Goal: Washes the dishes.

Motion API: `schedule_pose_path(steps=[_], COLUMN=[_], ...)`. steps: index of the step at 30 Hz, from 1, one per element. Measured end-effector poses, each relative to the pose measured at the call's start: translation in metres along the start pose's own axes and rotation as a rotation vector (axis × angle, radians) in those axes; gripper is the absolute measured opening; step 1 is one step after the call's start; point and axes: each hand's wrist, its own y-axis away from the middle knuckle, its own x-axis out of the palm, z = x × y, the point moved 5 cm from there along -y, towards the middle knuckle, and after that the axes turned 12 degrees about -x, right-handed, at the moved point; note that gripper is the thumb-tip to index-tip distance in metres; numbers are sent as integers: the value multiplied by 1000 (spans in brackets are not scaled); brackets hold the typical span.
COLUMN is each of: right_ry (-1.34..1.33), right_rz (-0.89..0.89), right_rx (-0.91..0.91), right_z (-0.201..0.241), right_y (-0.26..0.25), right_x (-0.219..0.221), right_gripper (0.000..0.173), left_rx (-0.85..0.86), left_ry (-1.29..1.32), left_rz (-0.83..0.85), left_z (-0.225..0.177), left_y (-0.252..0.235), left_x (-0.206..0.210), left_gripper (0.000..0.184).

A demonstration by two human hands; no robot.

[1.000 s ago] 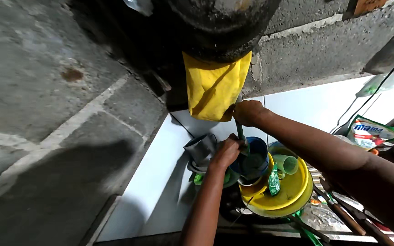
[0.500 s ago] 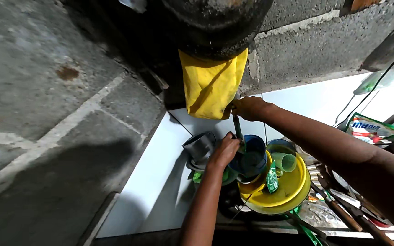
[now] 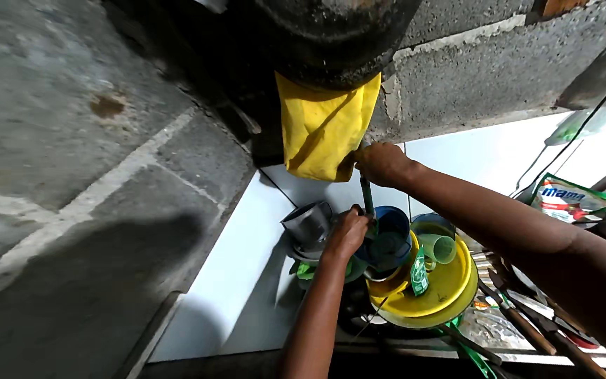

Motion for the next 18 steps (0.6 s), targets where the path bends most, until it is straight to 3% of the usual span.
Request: schedule_pose_path(steps=[10,18], right_ry=[-102,-595], right_rz=[-94,-364], right_rx=[50,-82], right_z=[10,-21], right_y=[-3,20], right_x=[6,42], right_gripper=[24,52], left_rx=[-7,58], left_ry=[-11,27], left_rz=[-56,-129], left_z=[2,23], left_y=[9,44], left_x=[2,-9], left_gripper=[30,27])
